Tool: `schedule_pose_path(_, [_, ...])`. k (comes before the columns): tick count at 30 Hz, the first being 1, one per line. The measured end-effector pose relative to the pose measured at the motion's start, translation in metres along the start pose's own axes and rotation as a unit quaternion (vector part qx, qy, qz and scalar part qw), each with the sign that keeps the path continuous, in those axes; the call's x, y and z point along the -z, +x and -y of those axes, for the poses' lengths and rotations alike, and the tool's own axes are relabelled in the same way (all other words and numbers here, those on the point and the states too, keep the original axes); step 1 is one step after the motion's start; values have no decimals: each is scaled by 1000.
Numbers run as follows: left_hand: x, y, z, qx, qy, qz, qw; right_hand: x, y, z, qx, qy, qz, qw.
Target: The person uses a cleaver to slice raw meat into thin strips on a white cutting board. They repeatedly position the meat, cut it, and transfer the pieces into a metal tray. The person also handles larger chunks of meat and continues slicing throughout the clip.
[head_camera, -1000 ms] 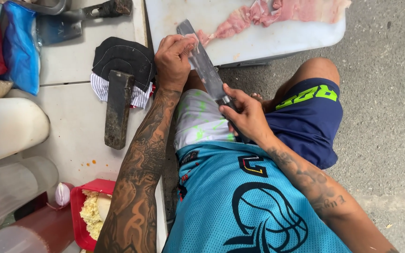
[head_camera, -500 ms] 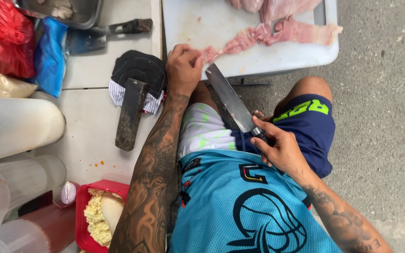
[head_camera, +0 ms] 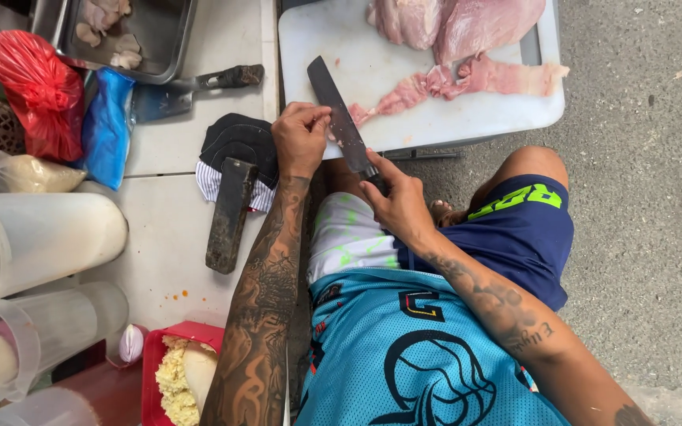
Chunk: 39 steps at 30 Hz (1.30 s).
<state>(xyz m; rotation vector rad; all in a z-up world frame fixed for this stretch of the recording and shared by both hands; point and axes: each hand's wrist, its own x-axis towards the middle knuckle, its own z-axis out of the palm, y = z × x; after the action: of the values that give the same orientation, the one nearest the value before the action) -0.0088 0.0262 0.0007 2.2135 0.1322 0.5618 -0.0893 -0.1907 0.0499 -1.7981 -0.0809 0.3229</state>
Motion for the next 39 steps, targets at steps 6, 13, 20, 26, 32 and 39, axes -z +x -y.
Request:
schedule_pose_path(6, [-8,2,10,-14,29,37,999,15,-23,-1,-24,47,16,998])
schedule_pose_path(13, [0,-4,8,-31,8,66,997,20,-19,-15,-46,83,42,995])
schedule_pose_path(20, [-3,-5,-1,-52,38,40,997,13,5,10,-75,60,86,992])
schedule_pose_path(26, [3,-3,-1,-54,33,36,997,25,-38,4,-116,92,82,985])
schedule_pose_path(32, [35,-2,-2,-185,125,135,965,61,-79,10,-169,3,107,980])
schedule_pose_path(39, [41,-7,0,-6,40,63,997,50,-64,14,-44,-79,39,995])
